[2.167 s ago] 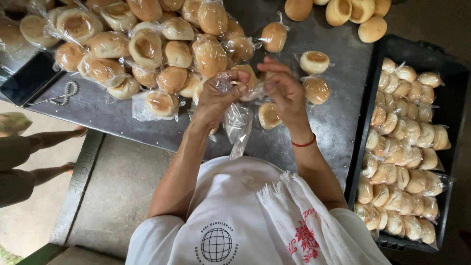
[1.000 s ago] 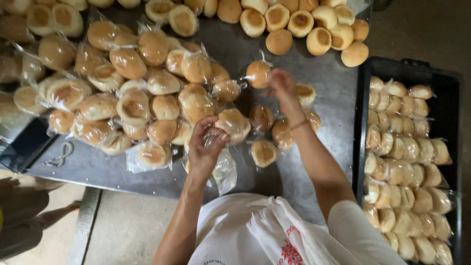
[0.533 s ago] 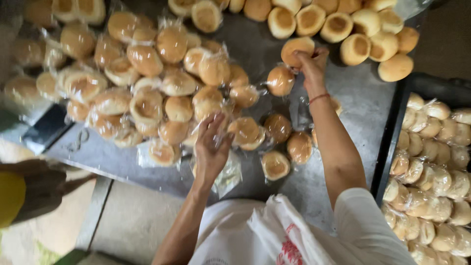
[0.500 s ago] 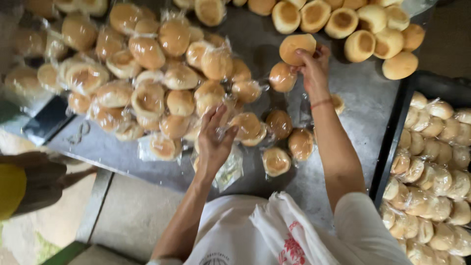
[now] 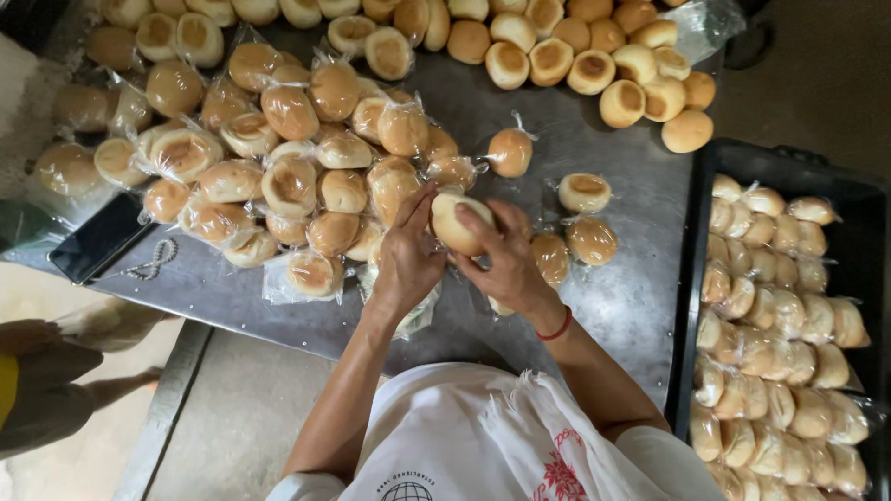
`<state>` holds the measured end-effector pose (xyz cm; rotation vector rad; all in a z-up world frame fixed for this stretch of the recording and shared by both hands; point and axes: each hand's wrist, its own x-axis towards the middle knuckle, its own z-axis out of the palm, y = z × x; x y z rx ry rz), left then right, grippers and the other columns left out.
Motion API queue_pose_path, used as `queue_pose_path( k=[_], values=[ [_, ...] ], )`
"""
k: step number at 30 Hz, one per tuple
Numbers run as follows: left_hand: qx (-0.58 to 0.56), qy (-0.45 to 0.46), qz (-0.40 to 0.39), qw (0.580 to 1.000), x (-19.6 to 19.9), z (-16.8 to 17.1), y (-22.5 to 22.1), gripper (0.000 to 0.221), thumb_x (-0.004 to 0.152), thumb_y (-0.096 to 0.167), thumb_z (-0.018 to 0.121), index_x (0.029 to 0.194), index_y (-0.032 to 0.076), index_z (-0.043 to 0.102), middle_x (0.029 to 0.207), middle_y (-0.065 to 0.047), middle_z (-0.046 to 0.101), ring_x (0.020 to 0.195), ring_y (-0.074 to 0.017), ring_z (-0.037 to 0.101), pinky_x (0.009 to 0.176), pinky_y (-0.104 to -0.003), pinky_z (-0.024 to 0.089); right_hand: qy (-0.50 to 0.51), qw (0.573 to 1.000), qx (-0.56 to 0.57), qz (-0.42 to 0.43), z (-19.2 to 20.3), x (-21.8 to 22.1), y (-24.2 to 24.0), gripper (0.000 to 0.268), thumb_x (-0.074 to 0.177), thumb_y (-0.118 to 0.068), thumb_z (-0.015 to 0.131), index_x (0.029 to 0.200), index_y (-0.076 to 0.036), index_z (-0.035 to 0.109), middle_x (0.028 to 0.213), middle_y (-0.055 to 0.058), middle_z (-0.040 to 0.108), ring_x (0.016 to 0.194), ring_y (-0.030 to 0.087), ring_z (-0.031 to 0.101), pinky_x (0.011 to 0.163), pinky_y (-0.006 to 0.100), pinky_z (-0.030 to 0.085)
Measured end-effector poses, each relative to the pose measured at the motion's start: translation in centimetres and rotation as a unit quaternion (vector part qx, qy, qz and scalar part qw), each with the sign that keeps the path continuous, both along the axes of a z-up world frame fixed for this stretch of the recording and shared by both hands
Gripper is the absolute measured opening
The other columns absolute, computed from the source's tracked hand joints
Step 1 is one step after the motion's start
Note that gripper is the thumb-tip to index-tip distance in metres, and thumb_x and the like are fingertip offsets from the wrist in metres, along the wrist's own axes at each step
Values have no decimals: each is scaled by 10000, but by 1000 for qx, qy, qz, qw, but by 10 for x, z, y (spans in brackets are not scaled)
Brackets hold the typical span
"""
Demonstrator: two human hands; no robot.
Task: The person packages buns by hand, picking up individual buns from a metal table and placing them into plastic bags. They twist the top of each bag to seal it and place the packaged buns into a pile on the table.
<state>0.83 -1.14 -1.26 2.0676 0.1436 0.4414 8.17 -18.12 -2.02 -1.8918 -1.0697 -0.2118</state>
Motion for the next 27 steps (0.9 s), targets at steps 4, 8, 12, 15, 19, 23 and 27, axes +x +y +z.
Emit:
queue_pose_path(
  k=[4,8,12,15,19,23,27],
  values=[
    [62,-51,-3,997,-14,1,-12,758,689,-124,689,1422,-59,511,1543,-209,475,1345,-394,557,1074,-390,524,-45,991,-125,28,3,-6,3,724,753,-43,801,1428,-56,541,1339,180,494,1209,394,569,1017,463,523],
    [79,-88,-47,992,-21,1,-14,717,696,-102,739,1381,-69,530,1529,-221,471,1347,-442,534,1067,-416,509,71,979,-176,77,9,-2,-14,688,786,-51,797,1409,8,510,1317,242,495,1180,449,550,967,492,476],
    [33,-19,-57,998,-25,20,-6,663,741,-105,687,1385,-43,545,1527,-167,526,1276,-357,640,1003,-370,567,124,984,-113,61,-6,-7,-29,456,904,-76,711,1337,-27,575,1308,182,596,1173,375,629,968,410,541],
    [-41,-6,-153,987,-29,29,-22,671,746,-71,706,1394,-21,541,1538,-171,508,1135,-301,715,968,-352,588,-23,993,-106,36,-37,-9,-19,473,808,-54,755,1256,3,615,1275,175,618,1213,381,600,993,460,531],
    [80,-112,-148,979,-34,27,6,593,733,-96,715,1309,28,646,1356,-153,658,1208,-332,691,1024,-383,570,166,980,-32,103,-26,1,-34,272,933,-7,689,1198,17,632,1261,179,579,1126,237,634,857,315,635],
    [-76,-2,-146,986,-42,21,30,422,825,-25,721,1237,46,667,1089,-109,753,1003,-260,776,870,-358,619,105,985,-51,130,9,3,-64,103,940,-42,741,1029,-13,698,1135,131,693,932,160,710,765,274,591],
    [136,-11,-104,985,-29,13,19,214,872,25,780,1082,66,769,1013,-150,732,880,-320,725,790,-424,578,380,922,-71,5,6,10,-38,91,986,-81,706,1005,1,737,837,86,705,671,113,610,577,246,506]
  ],
)
